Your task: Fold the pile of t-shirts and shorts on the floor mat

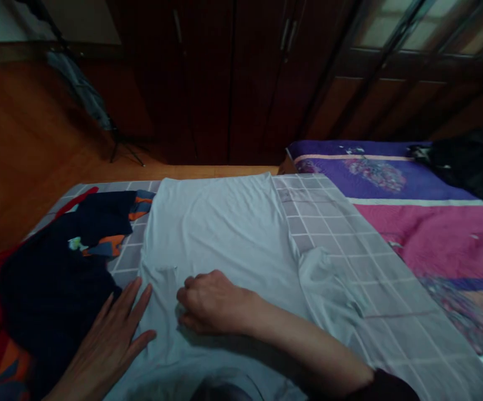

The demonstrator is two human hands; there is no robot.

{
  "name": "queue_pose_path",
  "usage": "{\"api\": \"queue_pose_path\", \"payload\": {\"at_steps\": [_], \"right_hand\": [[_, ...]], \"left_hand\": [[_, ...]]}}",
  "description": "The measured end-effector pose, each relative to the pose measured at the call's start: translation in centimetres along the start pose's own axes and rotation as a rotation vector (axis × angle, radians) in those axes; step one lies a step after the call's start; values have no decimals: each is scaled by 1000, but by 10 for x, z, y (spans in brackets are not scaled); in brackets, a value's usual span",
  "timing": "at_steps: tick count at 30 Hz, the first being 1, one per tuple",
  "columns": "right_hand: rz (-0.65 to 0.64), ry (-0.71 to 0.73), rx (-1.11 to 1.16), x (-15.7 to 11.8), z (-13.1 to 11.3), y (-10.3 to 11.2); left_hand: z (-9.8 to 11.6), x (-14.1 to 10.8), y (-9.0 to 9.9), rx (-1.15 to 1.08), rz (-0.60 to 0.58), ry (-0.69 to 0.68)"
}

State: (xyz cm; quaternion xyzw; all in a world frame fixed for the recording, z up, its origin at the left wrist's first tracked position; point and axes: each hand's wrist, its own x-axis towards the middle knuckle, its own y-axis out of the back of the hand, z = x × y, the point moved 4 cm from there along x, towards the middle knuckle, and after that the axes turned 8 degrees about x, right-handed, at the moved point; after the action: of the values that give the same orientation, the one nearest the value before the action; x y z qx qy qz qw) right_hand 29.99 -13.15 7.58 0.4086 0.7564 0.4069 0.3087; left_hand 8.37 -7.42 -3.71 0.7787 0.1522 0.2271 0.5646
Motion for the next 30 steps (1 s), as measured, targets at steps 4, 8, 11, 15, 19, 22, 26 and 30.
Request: {"api": "queue_pose_path", "payload": {"at_steps": [4, 8, 11, 15, 19, 22, 26, 30], "right_hand": [[350, -398, 21, -87, 61, 28], [682, -976, -26, -213, 116, 12], [748, -1338, -32, -283, 127, -26], [680, -1541, -3, -311, 119, -64], [742, -1600, 13, -311, 116, -67], [964, -1557, 180, -315, 120, -62], [1232, -1481, 424, -323, 124, -65], [1429, -1347, 622, -323, 123, -74]], "left_hand": [[-4, 14, 9, -128, -14, -33], [6, 54, 38, -322, 4, -130], [37, 108, 72, -546, -31, -265], [110, 194, 97, -829, -252, -367], [196, 268, 94, -764, -259, -357], [248, 304, 85, -705, -242, -336], [281, 325, 72, -670, -296, -314], [288, 334, 67, -731, -363, -318]]}}
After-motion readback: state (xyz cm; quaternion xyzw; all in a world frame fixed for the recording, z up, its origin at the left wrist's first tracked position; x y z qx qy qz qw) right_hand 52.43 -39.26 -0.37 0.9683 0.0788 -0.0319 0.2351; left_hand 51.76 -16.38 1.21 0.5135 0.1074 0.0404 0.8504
